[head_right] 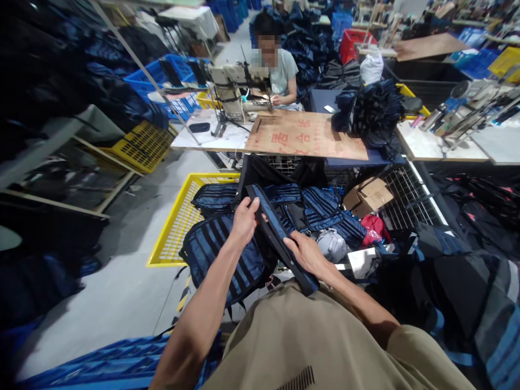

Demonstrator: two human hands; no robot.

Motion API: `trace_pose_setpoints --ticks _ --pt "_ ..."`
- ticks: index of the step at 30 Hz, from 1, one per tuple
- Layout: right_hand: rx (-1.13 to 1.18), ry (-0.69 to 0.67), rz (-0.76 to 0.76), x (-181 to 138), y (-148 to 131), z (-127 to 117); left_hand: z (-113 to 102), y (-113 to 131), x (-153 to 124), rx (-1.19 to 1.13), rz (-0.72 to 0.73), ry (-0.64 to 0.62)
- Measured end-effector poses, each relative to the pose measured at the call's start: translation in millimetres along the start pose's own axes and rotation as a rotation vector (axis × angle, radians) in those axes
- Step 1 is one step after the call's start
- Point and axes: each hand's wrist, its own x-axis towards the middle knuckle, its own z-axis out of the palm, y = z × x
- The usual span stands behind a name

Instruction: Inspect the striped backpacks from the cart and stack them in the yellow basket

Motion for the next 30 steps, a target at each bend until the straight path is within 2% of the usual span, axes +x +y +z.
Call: trace_pose_setpoints --ticks 3,6,8,9,11,12,15,16,18,20,22,24,26,30 --pt "0.095 0.080 0.045 7 1 10 31 -3 -21 -0.014 -0.008 -0.105" --pt "0.135 0.278 0.115 26 7 22 56 -10 -43 0.024 -0.051 -0.217" --pt "0.064 0.404 0.147 40 19 16 56 -5 -49 0.098 -0.078 -0.300" --pt "0.005 0.446 0.145 46 29 6 48 2 -49 0.158 -0.085 -0.327" --pt "-0.129 0.500 0.156 53 56 -29 15 25 -44 0.333 -0.051 -0.284" --pt "-0.187 0.521 0.186 54 73 -53 -10 39 -39 0.441 -0.010 -0.202" --pt "-0.256 0.646 0.353 46 122 -131 -106 77 -25 0.787 0.172 0.199" --pt "-0.235 0.703 0.389 41 134 -152 -138 85 -21 0.883 0.170 0.322" --pt "-0.206 0.771 0.403 32 147 -179 -189 89 -14 1.040 0.075 0.398" --pt "-0.179 0.815 0.361 28 143 -183 -212 81 -7 1.121 0.075 0.388" --pt "-0.119 0.849 0.294 29 125 -169 -204 67 -2 1.155 0.190 0.358" --pt "-0.032 0.833 0.233 32 99 -143 -169 53 -2 1.112 0.320 0.323" --pt "0.031 0.784 0.176 32 73 -109 -116 41 -8 0.935 0.343 0.234" --pt "-0.017 0.727 -0.051 16 42 -26 1 23 -29 0.363 0.129 -0.107"
